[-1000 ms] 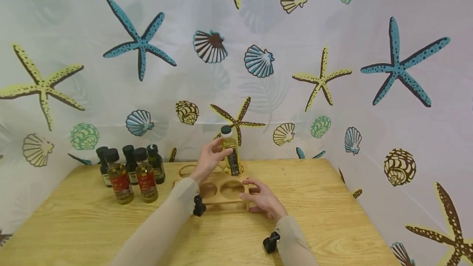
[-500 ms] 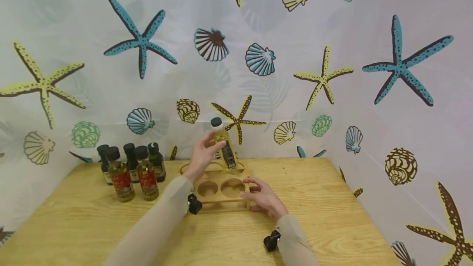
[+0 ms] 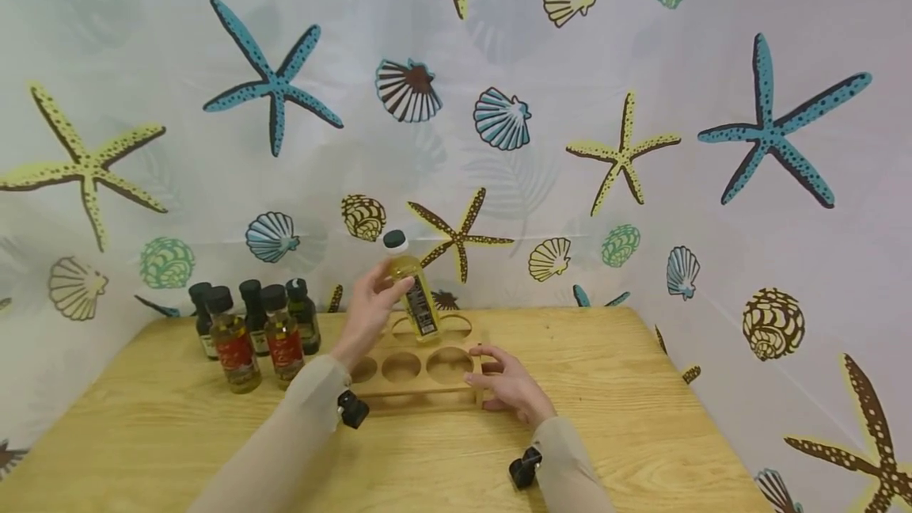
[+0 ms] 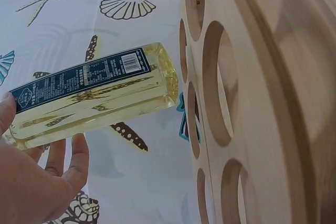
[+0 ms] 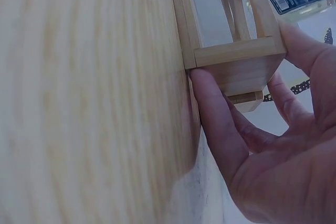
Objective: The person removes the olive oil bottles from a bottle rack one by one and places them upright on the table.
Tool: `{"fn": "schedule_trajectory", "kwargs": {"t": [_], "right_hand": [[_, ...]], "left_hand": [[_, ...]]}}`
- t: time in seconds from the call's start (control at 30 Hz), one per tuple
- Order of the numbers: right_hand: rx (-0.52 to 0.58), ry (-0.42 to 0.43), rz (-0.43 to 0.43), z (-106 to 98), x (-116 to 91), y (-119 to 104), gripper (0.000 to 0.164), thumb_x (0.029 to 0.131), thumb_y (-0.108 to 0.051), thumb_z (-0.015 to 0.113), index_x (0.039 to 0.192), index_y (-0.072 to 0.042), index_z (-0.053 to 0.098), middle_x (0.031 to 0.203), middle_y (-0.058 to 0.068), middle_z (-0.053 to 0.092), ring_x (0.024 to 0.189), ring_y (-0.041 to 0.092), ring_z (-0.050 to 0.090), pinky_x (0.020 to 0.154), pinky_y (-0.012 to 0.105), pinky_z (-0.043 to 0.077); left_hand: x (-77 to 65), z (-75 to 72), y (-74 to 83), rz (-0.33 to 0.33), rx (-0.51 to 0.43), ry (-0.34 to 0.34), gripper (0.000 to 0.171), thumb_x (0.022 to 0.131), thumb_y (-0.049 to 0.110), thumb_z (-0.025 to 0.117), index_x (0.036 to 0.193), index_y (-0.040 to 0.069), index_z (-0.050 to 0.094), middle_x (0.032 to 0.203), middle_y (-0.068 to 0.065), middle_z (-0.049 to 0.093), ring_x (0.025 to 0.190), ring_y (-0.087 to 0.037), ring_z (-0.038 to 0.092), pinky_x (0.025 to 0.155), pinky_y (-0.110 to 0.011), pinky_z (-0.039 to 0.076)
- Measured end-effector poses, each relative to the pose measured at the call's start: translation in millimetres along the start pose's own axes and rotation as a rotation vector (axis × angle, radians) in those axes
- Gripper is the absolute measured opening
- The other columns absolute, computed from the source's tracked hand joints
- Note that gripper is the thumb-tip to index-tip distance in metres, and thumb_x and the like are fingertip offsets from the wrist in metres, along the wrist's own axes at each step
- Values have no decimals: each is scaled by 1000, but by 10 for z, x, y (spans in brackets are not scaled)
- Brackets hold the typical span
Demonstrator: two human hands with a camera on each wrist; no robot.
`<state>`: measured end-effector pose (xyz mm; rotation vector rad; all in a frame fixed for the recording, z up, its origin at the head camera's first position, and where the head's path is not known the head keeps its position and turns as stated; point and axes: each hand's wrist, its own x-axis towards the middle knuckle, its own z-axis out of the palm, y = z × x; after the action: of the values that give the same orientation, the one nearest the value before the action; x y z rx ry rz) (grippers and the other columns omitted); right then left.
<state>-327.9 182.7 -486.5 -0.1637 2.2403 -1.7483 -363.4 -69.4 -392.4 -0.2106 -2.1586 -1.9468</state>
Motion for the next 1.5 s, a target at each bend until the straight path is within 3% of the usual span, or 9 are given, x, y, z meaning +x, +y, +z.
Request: {"fn": "schedule_trajectory", "kwargs": {"t": [0.2,0.5,0.7,0.9,1.07,1.37,1.5], "right_hand": [[3,12,10,-9,15,2,58,85,-37,76,138,-26,53,149,22,39,123,35,53,75,41,60],[6,13,5,-22,-31,-6,59,86,-36,76,139,-25,52,150,23,37,125,38,53,77,42,59],[7,17,4,-39,-36,-5,57,88,-34,75,139,-25,52,149,23,38,124,38,53,76,43,59],[-1,39,4,-67,-31,-34,55,88,-32,75,138,-25,53,148,21,41,124,37,53,75,43,59],[-10,20,11,-48,-23,-43,59,87,-35,75,140,-25,52,148,21,40,124,36,53,76,43,59],[-10,3,4,-4,-5,-31,60,86,-38,76,140,-26,52,148,21,40,124,34,54,76,42,59],[-9,-1,-1,2,9,-13,60,86,-37,75,140,-25,52,149,22,39,123,34,54,75,41,59]], "left_hand": [[-42,-125,70,7,21,10,71,91,34,71,152,18,39,151,-5,45,129,-27,50,97,-48,48],[-182,-320,148,16,107,-16,64,91,39,69,149,25,44,154,2,41,132,-26,50,104,-51,45],[-239,-411,196,42,131,-17,63,90,43,70,147,27,47,149,0,49,128,-25,53,103,-51,46],[-273,-512,224,103,192,20,62,90,42,70,144,18,51,138,-7,58,119,-27,60,95,-49,52],[-326,-653,275,113,246,31,64,89,41,71,144,15,51,133,-10,60,114,-28,62,92,-48,53],[-399,-884,325,137,389,38,70,89,44,71,146,10,48,138,-16,57,117,-33,59,97,-51,49],[-412,-962,294,138,396,29,70,90,44,70,147,11,47,139,-17,56,118,-34,59,97,-51,50]]}}
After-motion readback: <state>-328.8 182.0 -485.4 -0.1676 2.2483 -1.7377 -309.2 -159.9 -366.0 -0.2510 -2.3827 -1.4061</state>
